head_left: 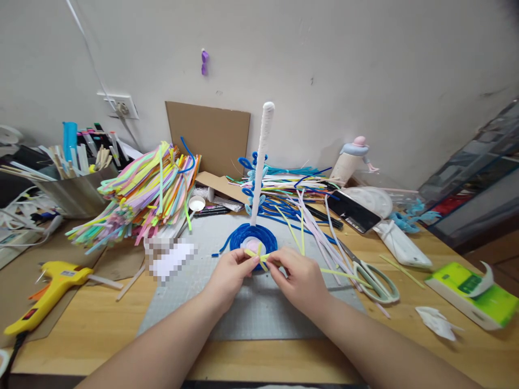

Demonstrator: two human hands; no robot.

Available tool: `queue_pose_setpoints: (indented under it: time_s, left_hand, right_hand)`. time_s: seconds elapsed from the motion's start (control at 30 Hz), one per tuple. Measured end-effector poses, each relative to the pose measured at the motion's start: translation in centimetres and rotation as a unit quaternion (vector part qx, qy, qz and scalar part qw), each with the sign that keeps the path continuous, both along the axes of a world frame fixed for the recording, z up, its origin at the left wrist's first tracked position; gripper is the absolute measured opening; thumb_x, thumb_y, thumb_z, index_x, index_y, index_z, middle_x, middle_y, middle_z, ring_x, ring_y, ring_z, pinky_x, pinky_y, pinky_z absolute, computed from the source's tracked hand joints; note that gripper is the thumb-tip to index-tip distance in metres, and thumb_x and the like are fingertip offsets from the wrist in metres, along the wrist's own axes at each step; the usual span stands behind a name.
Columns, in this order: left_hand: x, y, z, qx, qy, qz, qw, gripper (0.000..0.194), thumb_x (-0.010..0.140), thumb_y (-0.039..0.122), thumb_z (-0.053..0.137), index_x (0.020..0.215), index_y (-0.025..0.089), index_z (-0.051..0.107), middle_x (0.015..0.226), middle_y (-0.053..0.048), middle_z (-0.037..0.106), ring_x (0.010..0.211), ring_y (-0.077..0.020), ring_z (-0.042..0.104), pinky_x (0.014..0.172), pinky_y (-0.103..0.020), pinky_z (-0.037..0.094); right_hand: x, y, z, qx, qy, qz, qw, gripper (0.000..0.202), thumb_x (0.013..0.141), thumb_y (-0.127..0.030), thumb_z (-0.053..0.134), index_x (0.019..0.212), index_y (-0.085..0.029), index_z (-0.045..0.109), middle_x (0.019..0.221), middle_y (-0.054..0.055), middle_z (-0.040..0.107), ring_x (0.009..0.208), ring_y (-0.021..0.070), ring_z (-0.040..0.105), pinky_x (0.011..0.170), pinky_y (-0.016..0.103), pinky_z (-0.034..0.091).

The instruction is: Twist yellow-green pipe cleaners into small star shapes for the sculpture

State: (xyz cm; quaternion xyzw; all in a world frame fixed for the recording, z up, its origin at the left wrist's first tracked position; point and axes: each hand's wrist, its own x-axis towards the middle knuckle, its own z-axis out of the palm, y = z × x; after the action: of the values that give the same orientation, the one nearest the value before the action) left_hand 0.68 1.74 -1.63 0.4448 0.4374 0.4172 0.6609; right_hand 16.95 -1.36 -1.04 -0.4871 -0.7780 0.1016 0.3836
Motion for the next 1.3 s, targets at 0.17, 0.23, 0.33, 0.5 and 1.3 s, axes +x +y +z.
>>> queue_pose_setpoints:
  time_s: [0.17, 0.23, 0.33, 0.5, 1.3]
  left_hand:
    - [0.0, 0.0, 0.0, -0.027, -0.061, -0.023, 0.998, 0.024, 0.064, 0.033, 0.073, 0.067, 0.011, 0.064, 0.061, -0.001, 0.055, 0.055, -0.0079, 0.042, 0.055, -0.021, 0.033]
    - [0.0, -0.1, 0.2, -0.054, -0.109, -0.049, 0.991, 0.024, 0.065, 0.032, 0.073, 0.071, 0.01, 0.066, 0.066, -0.003, 0.057, 0.06, -0.0089, 0.045, 0.059, -0.022, 0.034]
    - [-0.1, -0.5, 0.7, -0.102, -0.162, -0.096, 0.977, 0.021, 0.065, 0.027, 0.074, 0.074, 0.009, 0.067, 0.069, -0.004, 0.057, 0.062, -0.0084, 0.047, 0.062, -0.021, 0.035]
    - [-0.2, -1.0, 0.9, -0.115, -0.183, -0.146, 0.965, 0.016, 0.07, 0.024, 0.07, 0.076, 0.01, 0.066, 0.067, -0.001, 0.052, 0.061, -0.0071, 0.045, 0.062, -0.021, 0.035]
    - [-1.5, -9.8, 9.3, 0.537, 0.061, -0.115, 0.833, 0.007, 0.083, 0.023, 0.053, 0.085, 0.025, 0.059, 0.077, -0.008, 0.059, 0.067, -0.0163, 0.057, 0.06, -0.029, 0.047]
  right_hand:
    - [-0.2, 0.1, -0.3, -0.061, 0.114, -0.007, 0.992, 0.01, 0.084, -0.024, 0.054, 0.08, -0.019, 0.062, 0.075, 0.002, 0.064, 0.067, 0.0137, 0.057, 0.061, 0.025, 0.042]
    - [-0.2, 0.2, -0.4, -0.102, 0.17, -0.014, 0.98, 0.011, 0.082, -0.026, 0.056, 0.077, -0.019, 0.062, 0.074, 0.002, 0.064, 0.068, 0.0145, 0.058, 0.062, 0.025, 0.044]
    - [-0.3, 0.6, -0.4, -0.164, 0.222, -0.011, 0.961, 0.011, 0.08, -0.027, 0.058, 0.075, -0.018, 0.061, 0.07, 0.002, 0.064, 0.066, 0.0151, 0.059, 0.061, 0.025, 0.045]
    - [-0.2, 0.8, 0.0, -0.142, 0.202, 0.036, 0.968, 0.009, 0.081, -0.025, 0.056, 0.075, -0.019, 0.059, 0.073, 0.001, 0.062, 0.071, 0.0158, 0.059, 0.066, 0.027, 0.046]
    - [-0.9, -10.6, 5.2, 0.262, 0.125, -0.041, 0.956, 0.017, 0.084, -0.03, 0.05, 0.096, -0.038, 0.059, 0.063, -0.002, 0.067, 0.061, 0.0217, 0.061, 0.091, 0.051, 0.03]
